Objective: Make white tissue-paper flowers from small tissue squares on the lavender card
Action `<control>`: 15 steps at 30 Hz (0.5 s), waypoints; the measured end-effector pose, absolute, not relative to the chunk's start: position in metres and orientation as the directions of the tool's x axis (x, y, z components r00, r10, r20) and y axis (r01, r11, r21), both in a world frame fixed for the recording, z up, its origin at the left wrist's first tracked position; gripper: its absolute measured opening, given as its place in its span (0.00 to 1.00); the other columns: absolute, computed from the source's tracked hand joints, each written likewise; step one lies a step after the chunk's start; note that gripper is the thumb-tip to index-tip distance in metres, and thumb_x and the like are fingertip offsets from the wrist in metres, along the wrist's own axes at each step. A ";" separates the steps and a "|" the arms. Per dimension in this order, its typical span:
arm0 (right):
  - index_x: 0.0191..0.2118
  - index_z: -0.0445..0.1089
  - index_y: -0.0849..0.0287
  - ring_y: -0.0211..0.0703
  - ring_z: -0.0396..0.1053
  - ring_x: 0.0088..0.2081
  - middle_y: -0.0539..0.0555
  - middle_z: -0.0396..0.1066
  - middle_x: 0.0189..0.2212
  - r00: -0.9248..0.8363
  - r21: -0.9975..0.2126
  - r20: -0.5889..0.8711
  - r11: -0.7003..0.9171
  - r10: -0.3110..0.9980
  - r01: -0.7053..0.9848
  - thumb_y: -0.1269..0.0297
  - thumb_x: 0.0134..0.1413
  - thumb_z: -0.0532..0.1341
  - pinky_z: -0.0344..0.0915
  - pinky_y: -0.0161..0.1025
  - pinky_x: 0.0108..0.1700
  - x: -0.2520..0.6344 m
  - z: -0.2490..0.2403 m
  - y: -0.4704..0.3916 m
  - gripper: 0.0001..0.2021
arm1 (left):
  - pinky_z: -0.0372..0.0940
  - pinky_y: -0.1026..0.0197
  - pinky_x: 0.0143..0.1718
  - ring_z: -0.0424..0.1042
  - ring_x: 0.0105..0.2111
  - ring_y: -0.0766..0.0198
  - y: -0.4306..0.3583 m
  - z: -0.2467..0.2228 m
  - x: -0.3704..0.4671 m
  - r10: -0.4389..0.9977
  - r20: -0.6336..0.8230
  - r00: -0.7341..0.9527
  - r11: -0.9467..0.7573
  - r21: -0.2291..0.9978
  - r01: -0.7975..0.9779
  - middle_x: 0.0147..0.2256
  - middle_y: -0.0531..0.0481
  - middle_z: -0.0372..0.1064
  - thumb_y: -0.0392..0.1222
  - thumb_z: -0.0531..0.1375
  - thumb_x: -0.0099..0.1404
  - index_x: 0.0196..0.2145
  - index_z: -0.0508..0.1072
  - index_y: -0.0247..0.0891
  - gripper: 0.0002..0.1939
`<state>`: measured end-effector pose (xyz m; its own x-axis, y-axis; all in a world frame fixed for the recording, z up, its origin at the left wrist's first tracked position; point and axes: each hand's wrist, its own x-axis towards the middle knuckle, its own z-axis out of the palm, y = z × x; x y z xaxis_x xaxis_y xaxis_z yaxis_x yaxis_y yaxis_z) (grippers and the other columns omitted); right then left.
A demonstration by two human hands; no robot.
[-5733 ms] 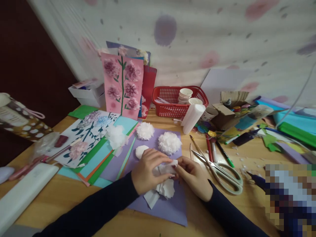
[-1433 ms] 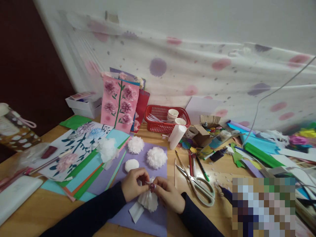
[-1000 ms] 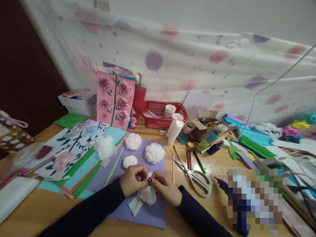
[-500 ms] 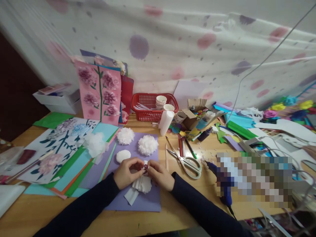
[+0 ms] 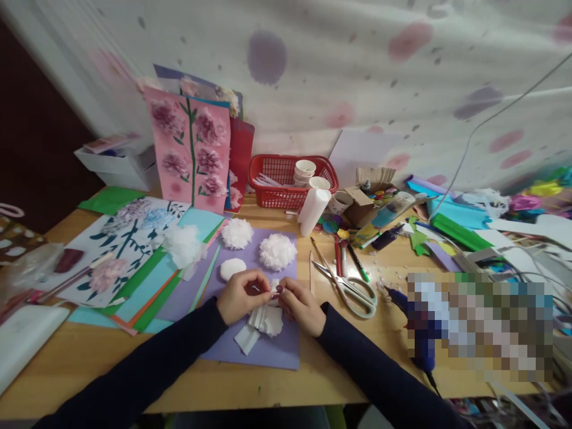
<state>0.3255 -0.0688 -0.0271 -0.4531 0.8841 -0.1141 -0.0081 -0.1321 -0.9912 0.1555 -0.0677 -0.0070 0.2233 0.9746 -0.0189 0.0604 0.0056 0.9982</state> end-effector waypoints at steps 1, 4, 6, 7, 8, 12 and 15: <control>0.26 0.57 0.57 0.28 0.47 0.13 0.40 0.52 0.15 -0.451 -0.992 -0.105 -0.122 0.887 -0.009 0.51 0.58 0.55 0.49 0.28 0.15 0.326 -0.027 -0.069 0.16 | 0.63 0.68 0.25 0.66 0.24 0.69 -0.068 -0.007 0.156 0.975 -0.002 0.222 -0.007 0.999 0.040 0.23 0.53 0.66 0.39 0.65 0.49 0.22 0.66 0.35 0.10; 0.27 0.57 0.57 0.29 0.47 0.14 0.41 0.52 0.15 -0.440 -0.995 -0.080 -0.095 0.894 -0.013 0.49 0.59 0.53 0.48 0.29 0.16 0.327 -0.028 -0.069 0.17 | 0.65 0.66 0.28 0.69 0.27 0.68 -0.067 -0.008 0.155 0.978 -0.006 0.209 0.009 1.000 -0.015 0.28 0.50 0.70 0.38 0.66 0.49 0.24 0.65 0.35 0.11; 0.28 0.58 0.58 0.29 0.47 0.14 0.41 0.53 0.15 -0.438 -0.998 -0.057 -0.067 0.897 -0.006 0.49 0.59 0.52 0.48 0.29 0.16 0.328 -0.028 -0.069 0.17 | 0.66 0.66 0.30 0.70 0.26 0.69 -0.068 -0.007 0.154 0.981 -0.025 0.191 0.033 0.999 -0.034 0.29 0.50 0.72 0.36 0.65 0.49 0.29 0.65 0.36 0.12; 0.29 0.59 0.58 0.29 0.47 0.14 0.41 0.53 0.16 -0.439 -0.999 -0.044 -0.048 0.897 0.003 0.49 0.60 0.52 0.48 0.29 0.16 0.328 -0.028 -0.069 0.17 | 0.66 0.66 0.30 0.70 0.25 0.69 -0.068 -0.007 0.153 0.983 -0.025 0.182 0.032 0.999 -0.038 0.29 0.51 0.72 0.35 0.65 0.50 0.31 0.64 0.36 0.13; 0.30 0.59 0.58 0.29 0.47 0.14 0.41 0.53 0.16 -0.440 -1.000 -0.030 -0.026 0.897 0.014 0.49 0.61 0.51 0.48 0.29 0.16 0.329 -0.027 -0.069 0.17 | 0.66 0.65 0.30 0.69 0.25 0.69 -0.068 -0.007 0.153 0.985 -0.015 0.172 0.023 0.999 -0.041 0.28 0.51 0.72 0.35 0.65 0.50 0.32 0.64 0.36 0.14; 0.31 0.59 0.58 0.30 0.48 0.15 0.42 0.55 0.16 -0.449 -0.997 0.005 0.040 0.893 0.068 0.50 0.62 0.50 0.48 0.30 0.17 0.329 -0.022 -0.070 0.17 | 0.66 0.65 0.32 0.70 0.26 0.69 -0.069 -0.005 0.151 0.986 0.050 0.162 -0.043 0.998 -0.048 0.27 0.53 0.70 0.32 0.64 0.49 0.33 0.65 0.35 0.13; 0.31 0.59 0.58 0.31 0.49 0.16 0.43 0.55 0.17 -0.464 -0.994 0.018 0.064 0.885 0.085 0.50 0.63 0.49 0.49 0.30 0.18 0.329 -0.019 -0.071 0.17 | 0.68 0.65 0.33 0.71 0.30 0.67 -0.069 -0.005 0.151 0.980 0.068 0.187 -0.054 0.995 -0.083 0.29 0.51 0.70 0.33 0.63 0.51 0.33 0.69 0.34 0.10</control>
